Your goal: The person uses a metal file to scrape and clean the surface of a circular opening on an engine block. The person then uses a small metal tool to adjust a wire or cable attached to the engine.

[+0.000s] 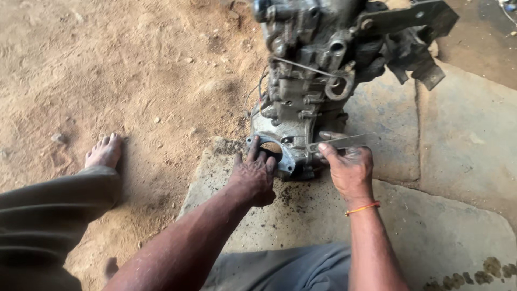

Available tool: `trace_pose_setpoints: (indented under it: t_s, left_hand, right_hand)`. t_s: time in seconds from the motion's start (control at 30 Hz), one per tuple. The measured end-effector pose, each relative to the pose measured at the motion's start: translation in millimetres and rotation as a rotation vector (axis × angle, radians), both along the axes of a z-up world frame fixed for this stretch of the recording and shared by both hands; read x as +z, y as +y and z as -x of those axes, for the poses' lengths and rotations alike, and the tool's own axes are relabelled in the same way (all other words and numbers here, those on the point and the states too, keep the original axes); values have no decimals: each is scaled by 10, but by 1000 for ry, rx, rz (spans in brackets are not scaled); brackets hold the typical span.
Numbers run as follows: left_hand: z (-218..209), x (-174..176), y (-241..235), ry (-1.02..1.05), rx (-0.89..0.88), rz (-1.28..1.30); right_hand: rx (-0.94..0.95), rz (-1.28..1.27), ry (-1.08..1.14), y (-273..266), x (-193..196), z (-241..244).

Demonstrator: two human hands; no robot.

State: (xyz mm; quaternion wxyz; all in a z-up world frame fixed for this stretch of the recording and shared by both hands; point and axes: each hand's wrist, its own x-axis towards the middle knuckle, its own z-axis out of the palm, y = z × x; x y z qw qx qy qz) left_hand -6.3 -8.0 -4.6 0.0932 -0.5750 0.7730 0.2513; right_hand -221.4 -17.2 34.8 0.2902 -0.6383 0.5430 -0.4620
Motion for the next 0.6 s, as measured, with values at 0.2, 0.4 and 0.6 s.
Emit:
trace_pose_setpoints:
  t_s: [0.2, 0.4, 0.6]
  left_hand:
    - [-25, 107, 60, -31, -48, 12]
    - [-85, 343, 149, -36, -61, -22]
    - [-69, 122, 99, -1, -58, 24]
  right_hand:
    - [79, 147, 268, 15, 43, -144]
    - [244, 319, 520, -9, 239, -206]
    - [234, 270, 520, 23, 200, -197]
